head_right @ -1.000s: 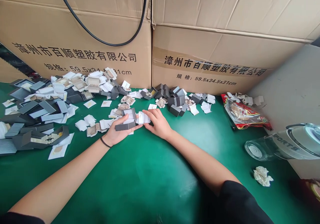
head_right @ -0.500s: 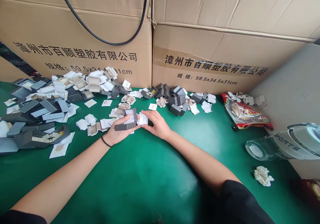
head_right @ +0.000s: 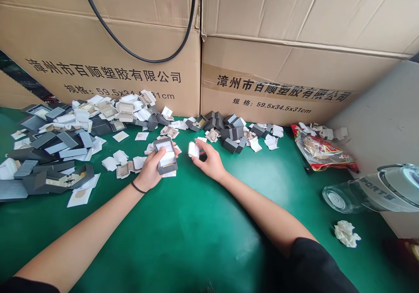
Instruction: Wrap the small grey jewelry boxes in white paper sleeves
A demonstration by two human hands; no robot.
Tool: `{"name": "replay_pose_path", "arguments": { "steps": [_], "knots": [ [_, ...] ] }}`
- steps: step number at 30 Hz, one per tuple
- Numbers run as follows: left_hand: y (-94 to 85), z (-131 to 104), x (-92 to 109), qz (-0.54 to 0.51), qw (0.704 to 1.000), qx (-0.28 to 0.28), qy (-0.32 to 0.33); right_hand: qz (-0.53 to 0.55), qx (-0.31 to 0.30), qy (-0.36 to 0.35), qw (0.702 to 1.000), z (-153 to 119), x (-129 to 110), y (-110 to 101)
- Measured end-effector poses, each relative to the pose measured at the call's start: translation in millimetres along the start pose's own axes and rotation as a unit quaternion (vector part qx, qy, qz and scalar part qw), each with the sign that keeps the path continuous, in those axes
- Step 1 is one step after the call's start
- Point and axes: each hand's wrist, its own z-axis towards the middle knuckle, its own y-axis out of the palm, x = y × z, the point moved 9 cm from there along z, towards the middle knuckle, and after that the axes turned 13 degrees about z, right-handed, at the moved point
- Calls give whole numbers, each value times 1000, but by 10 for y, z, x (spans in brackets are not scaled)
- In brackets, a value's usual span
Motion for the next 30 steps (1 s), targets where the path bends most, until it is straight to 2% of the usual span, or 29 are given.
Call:
{"name": "replay_pose_path", "arguments": {
  "steps": [3,7,13,17,23,27,30],
  "knots": [
    [-26,13,-33,15,999,13,-28,2,2,10,1000,12,-7,-9],
    [-8,25,-76,22,999,-1,-43,-8,-5,2,1000,12,-48,10],
    [38,4,-28,131,990,-41,25,-98,-47,-42,993,-28,-103,112],
    [110,-6,-21,193,976,-84,54,-115,-53,-84,988,-54,-172,131],
    [86,-43,90,213,969,-55,116,-143,-70,-124,979,-81,-243,170],
    [190,-85,99,241,960,-95,109,-163,-73,-107,978,-82,-197,176],
    [215,-90,64,263,955,-108,89,-147,-68,-127,979,-87,-218,168]
  ]
}}
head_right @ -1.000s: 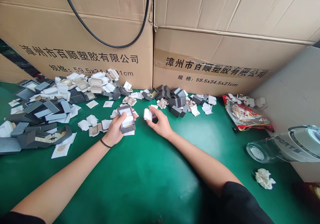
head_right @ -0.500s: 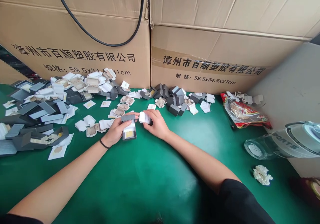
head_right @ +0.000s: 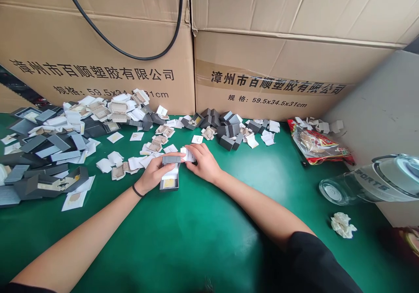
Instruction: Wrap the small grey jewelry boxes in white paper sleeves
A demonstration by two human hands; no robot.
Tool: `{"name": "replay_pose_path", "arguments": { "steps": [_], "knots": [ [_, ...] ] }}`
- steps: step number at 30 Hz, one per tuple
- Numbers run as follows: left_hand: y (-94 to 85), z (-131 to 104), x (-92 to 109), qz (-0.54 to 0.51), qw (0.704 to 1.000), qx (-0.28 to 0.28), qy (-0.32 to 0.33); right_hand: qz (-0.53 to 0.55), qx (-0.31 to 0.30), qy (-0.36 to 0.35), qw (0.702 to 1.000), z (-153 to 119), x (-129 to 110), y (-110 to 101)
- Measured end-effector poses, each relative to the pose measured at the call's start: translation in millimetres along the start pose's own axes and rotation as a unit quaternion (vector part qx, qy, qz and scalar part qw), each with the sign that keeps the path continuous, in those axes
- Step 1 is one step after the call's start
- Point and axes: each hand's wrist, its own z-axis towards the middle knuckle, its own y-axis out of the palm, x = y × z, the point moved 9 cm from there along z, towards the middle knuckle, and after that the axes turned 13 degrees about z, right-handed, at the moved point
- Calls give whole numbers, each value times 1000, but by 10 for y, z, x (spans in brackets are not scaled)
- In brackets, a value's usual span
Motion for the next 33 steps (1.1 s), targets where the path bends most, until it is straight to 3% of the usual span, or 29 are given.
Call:
{"name": "replay_pose_path", "arguments": {
  "steps": [9,16,20,25,33],
  "knots": [
    [-17,2,-277,-129,987,17,-90,46,21,-53,997,14,-124,-65],
    [6,11,-293,-162,980,19,-112,38,26,-32,998,13,-92,-73],
    [-132,29,-201,-102,991,67,-60,34,41,24,998,7,45,-89],
    [-373,26,-159,51,987,147,-29,65,62,73,993,-4,165,-102],
    [-284,65,-26,207,974,91,32,121,77,103,984,-24,223,-111]
  ]
}}
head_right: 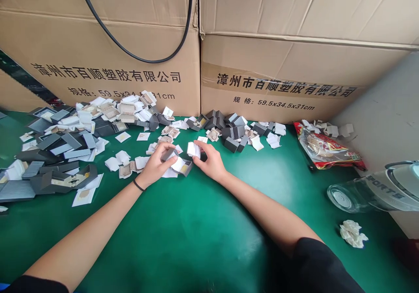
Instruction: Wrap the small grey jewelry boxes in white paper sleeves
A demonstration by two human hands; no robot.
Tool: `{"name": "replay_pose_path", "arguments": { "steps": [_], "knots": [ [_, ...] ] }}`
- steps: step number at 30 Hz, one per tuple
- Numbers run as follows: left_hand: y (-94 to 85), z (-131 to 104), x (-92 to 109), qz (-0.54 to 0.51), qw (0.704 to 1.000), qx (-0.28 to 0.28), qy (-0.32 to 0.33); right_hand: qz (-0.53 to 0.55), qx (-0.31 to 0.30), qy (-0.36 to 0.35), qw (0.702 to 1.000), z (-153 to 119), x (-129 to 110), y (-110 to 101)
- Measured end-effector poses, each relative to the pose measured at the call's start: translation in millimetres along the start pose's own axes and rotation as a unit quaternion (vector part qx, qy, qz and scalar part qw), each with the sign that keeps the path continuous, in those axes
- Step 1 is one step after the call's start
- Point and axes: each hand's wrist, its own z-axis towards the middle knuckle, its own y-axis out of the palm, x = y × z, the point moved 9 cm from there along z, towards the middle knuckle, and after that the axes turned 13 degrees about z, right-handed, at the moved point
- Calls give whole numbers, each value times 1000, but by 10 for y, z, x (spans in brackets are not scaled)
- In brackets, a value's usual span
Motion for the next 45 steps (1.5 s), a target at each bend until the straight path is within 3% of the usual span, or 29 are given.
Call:
{"name": "replay_pose_path", "arguments": {
  "steps": [3,7,12,18,31,39,45],
  "knots": [
    [39,-5,69,79,996,2,44,23,13,6,1000,-1,-6,-19],
    [37,-19,66,140,988,46,46,52,28,-2,998,-19,-103,-22],
    [50,-45,38,157,983,84,46,76,-31,-23,996,-48,-249,127],
    [127,-55,-14,141,988,52,32,37,-64,-19,997,-49,-205,205],
    [188,-62,72,145,988,32,46,-23,-109,-64,992,-68,-239,313],
    [210,-50,39,149,987,26,55,-37,-137,-51,989,-51,-158,309],
    [191,-51,24,153,986,34,49,-30,-200,-81,976,-44,-203,334]
  ]
}}
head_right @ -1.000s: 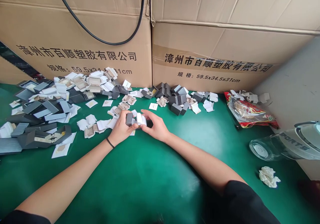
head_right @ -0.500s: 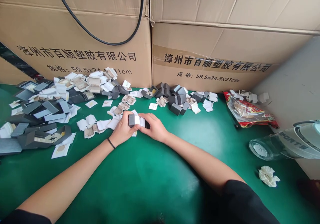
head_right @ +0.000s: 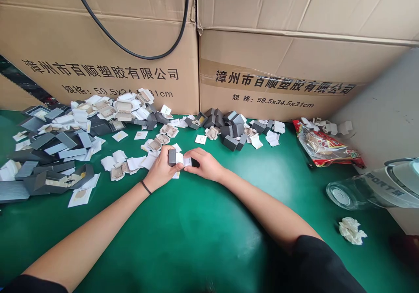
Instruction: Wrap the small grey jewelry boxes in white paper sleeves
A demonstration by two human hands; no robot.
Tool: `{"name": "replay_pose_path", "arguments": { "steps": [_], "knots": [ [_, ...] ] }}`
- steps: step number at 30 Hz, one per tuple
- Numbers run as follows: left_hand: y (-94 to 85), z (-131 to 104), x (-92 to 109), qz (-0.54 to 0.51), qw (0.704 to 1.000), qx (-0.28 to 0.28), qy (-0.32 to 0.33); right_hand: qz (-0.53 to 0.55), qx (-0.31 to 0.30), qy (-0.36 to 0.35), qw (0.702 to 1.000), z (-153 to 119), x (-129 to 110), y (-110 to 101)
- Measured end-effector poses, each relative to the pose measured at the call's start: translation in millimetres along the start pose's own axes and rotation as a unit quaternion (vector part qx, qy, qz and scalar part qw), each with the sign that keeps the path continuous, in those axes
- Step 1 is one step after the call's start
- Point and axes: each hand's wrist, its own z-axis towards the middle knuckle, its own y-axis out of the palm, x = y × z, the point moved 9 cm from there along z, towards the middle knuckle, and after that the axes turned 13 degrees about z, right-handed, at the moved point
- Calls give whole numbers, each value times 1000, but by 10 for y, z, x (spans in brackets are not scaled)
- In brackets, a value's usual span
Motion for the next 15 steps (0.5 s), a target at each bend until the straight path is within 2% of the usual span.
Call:
{"name": "replay_pose_path", "arguments": {
  "steps": [4,12,15],
  "knots": [
    [-16,0,-11,-3,1000,6,-5,-50,-7,-47,998,-18,-60,39],
    [-14,-4,-48,3,1000,6,-9,-199,-33,-70,977,-46,-145,109],
    [-29,-3,-71,3,1000,9,-24,-213,-25,-78,974,-57,-145,97]
  ]
}}
